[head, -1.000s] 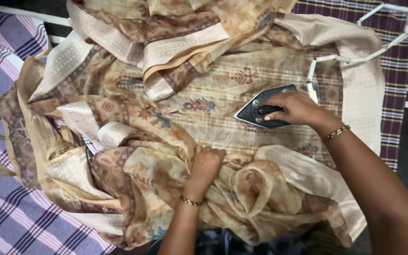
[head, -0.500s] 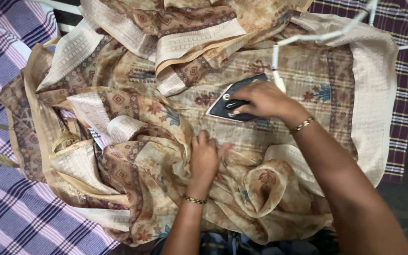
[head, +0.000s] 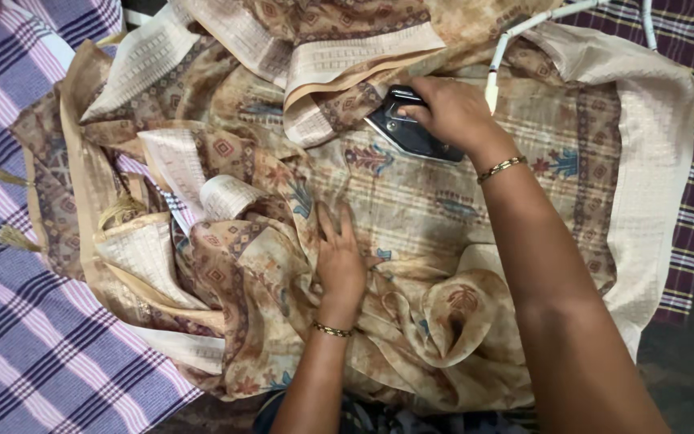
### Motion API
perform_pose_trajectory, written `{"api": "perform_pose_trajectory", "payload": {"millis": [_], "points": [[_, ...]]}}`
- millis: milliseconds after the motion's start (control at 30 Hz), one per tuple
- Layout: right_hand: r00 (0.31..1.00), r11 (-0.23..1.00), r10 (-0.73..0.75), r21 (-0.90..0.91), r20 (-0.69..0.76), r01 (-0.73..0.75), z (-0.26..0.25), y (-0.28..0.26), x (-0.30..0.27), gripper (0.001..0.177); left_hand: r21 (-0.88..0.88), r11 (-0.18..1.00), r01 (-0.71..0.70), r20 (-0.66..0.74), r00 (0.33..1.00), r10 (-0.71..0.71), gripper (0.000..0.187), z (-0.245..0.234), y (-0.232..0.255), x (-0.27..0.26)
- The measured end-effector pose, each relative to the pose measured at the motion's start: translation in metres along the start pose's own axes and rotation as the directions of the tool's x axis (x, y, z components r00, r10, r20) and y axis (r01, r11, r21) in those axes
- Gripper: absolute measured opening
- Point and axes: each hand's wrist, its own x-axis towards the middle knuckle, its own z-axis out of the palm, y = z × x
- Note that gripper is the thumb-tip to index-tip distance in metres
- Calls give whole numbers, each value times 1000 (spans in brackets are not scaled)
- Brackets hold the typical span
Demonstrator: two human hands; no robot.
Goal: The person irons a large patterned cloth on a flat surface. They repeatedly smooth the fabric with their hands and use an electric iron to press different sections, adjusting the cloth's position as needed.
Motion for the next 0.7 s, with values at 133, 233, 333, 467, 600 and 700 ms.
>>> {"api": "perform_pose_trajectory", "payload": {"millis": [133,233,333,467,600,700], "points": [[989,991,72,-123,128,-56,-2,7,-12,51,354,935,-18,-198,976,94,129,16,-7,4],[982,986,55,-164,179,-25,-6,12,-36,49,247,968,48,-46,998,-38,143,23,-10,8],[954,988,77,-151,291,-33,-14,16,-70,47,96,989,108,82,990,-116,151,24,-9,12],[910,989,79,-148,408,-20,-22,20,-120,48,152,988,31,-24,999,-27,152,21,-10,9],[916,994,27,-108,401,17,-25,30,-182,44,101,989,112,57,991,-118,154,18,-5,12],[952,999,-16,-36,304,28,-23,35,-218,42,105,983,153,60,985,-160,148,22,-5,12]]}}
